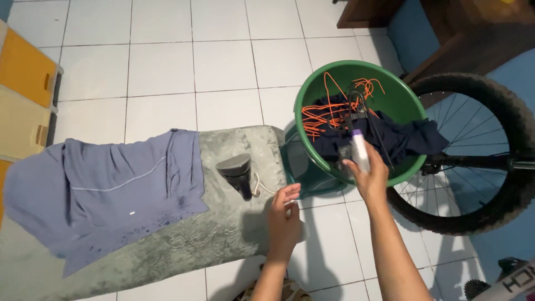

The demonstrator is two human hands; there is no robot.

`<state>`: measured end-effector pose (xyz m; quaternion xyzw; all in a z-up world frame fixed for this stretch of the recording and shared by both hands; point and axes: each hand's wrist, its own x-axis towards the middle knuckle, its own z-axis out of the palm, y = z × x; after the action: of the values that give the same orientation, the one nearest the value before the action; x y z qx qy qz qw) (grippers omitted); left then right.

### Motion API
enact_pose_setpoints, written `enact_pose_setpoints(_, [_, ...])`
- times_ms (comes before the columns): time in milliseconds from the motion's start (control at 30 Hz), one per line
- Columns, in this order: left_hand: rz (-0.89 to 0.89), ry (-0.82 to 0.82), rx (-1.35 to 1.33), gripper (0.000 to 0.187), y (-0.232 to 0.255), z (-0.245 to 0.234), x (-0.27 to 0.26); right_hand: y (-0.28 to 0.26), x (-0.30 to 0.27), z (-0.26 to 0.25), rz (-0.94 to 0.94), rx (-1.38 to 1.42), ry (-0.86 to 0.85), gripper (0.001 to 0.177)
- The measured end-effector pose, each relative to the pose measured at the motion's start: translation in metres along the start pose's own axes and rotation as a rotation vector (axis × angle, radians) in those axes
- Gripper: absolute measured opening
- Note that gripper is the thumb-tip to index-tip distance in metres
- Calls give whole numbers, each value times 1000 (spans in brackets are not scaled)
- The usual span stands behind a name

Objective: The person takes a light blue shirt from a green bucket, lays it on a small ironing board, and irons it using a steam iron. They spray water on the shirt to aid ironing, flip the shirt to iron the other side, and continue smoothing the fabric until the task is complete.

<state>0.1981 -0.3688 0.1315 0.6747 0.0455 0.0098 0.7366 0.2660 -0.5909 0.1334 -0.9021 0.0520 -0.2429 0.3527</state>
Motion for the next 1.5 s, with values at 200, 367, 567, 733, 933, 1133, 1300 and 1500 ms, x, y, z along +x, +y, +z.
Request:
enact_pose_setpoints(200, [1, 72, -100, 43, -38, -12, 1, 71, 16, 60, 63, -13, -148, 60])
enact_pose_setpoints(367, [-15, 176, -21, 45, -72, -31, 3, 71, 17, 84, 49, -67, -222, 75])
enact_pose_setpoints(567, [-85, 331, -70, 44, -99, -50, 4, -2, -24, 121, -181, 20, -55, 54])
enact_pose_setpoints(733, [-50, 488, 35, 44, -103, -70, 9, -24, -85, 180, -131, 241, -297, 42])
enact_pose_setpoints(933, [-44, 561, -31, 43, -123, -92, 5, -8, -130, 247, 111, 634, -604, 53])
enact_pose_setpoints(1133, [0, 710, -120, 42, -203, -134, -8, 15, -147, 291, 314, 757, -594, 18])
enact_pose_setpoints(1300, [-187, 910, -90, 32, -254, -206, -43, -8, -111, 282, 234, 545, -658, 23])
enact_pose_setpoints(1500, [-248, 1110, 30, 34, -275, -276, -72, -118, -84, 266, -165, 199, -670, 40])
